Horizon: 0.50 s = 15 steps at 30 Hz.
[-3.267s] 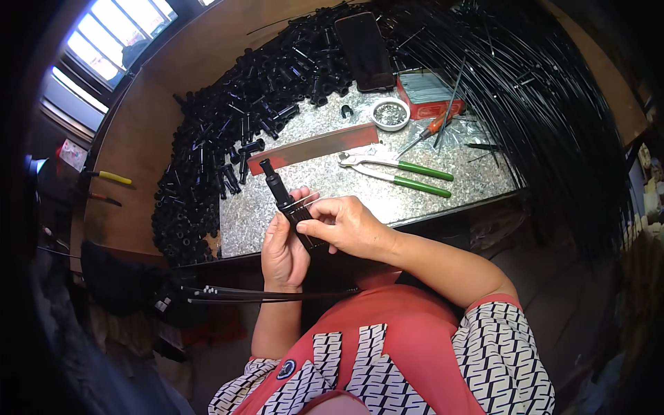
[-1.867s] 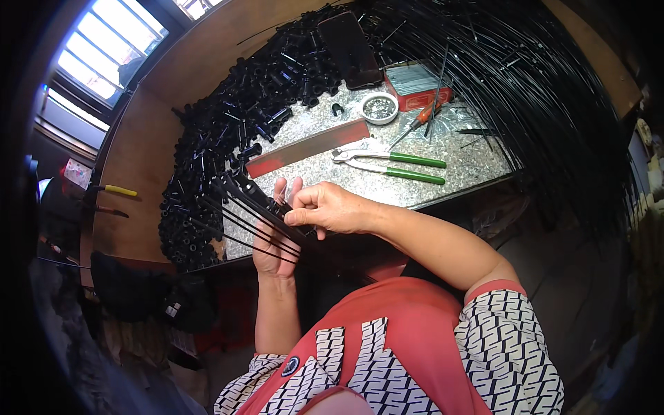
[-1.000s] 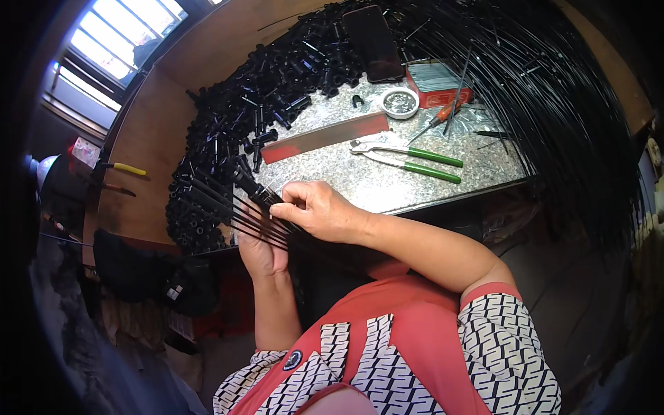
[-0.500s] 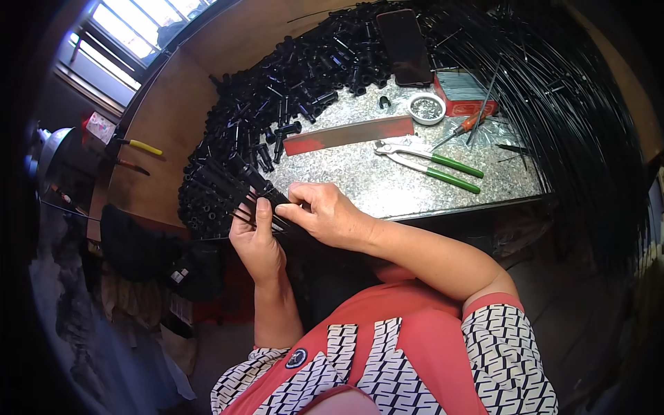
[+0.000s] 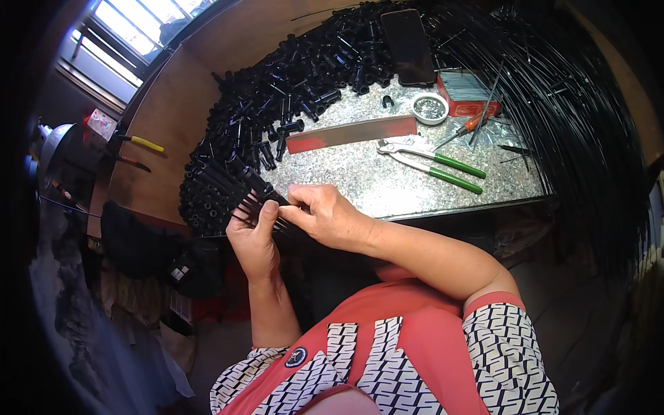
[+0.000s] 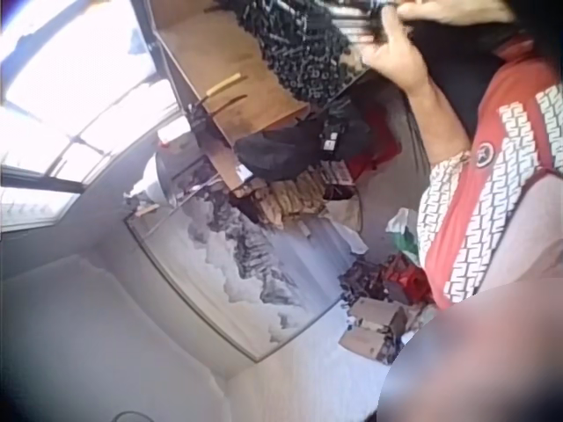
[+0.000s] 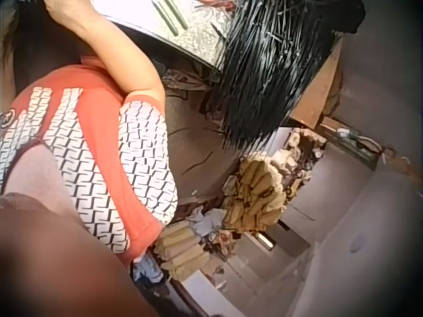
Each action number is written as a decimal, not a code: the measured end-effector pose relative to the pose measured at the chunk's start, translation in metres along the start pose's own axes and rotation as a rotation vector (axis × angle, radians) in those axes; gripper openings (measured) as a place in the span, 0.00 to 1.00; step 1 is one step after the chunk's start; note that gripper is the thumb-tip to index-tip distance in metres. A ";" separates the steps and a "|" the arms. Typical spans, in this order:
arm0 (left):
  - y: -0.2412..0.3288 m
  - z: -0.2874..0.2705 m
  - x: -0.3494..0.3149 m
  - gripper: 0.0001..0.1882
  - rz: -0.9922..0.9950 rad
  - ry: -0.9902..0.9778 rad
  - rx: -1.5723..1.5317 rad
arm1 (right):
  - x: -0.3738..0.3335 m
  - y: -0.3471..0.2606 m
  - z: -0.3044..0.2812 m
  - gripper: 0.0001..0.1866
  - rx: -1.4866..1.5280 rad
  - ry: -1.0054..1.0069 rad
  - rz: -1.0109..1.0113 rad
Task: Assembling hairbrushes by inserting pins into the base.
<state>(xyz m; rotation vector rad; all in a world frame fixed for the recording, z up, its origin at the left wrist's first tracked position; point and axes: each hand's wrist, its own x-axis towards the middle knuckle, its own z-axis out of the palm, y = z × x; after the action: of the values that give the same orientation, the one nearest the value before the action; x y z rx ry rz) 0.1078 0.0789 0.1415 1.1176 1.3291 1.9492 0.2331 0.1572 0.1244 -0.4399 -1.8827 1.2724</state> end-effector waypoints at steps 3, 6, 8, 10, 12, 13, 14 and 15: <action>0.000 -0.004 0.004 0.09 0.028 -0.003 0.056 | -0.001 -0.001 0.001 0.15 -0.005 -0.019 0.000; -0.009 -0.013 0.006 0.11 0.011 0.008 -0.002 | -0.001 0.003 0.001 0.15 -0.012 -0.015 -0.001; -0.017 -0.020 0.007 0.12 -0.005 -0.019 -0.128 | -0.001 0.001 -0.001 0.15 0.002 -0.039 0.021; -0.016 -0.021 0.005 0.12 -0.022 -0.032 -0.169 | 0.000 -0.003 -0.003 0.16 0.019 -0.065 0.045; -0.015 -0.022 0.004 0.12 -0.039 -0.045 -0.212 | 0.002 -0.008 -0.007 0.16 0.140 -0.155 0.243; -0.016 -0.023 0.004 0.13 -0.042 -0.048 -0.222 | 0.003 -0.007 -0.007 0.16 0.143 -0.154 0.244; -0.016 -0.023 0.004 0.13 -0.044 -0.051 -0.233 | 0.005 -0.007 -0.008 0.17 0.184 -0.182 0.315; -0.015 -0.024 0.004 0.13 -0.046 -0.051 -0.233 | 0.006 -0.007 -0.009 0.18 0.226 -0.210 0.386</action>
<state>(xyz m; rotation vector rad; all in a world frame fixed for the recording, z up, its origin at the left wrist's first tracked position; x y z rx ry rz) 0.0852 0.0763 0.1244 1.0084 1.0601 1.9693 0.2375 0.1639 0.1344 -0.5865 -1.8500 1.8281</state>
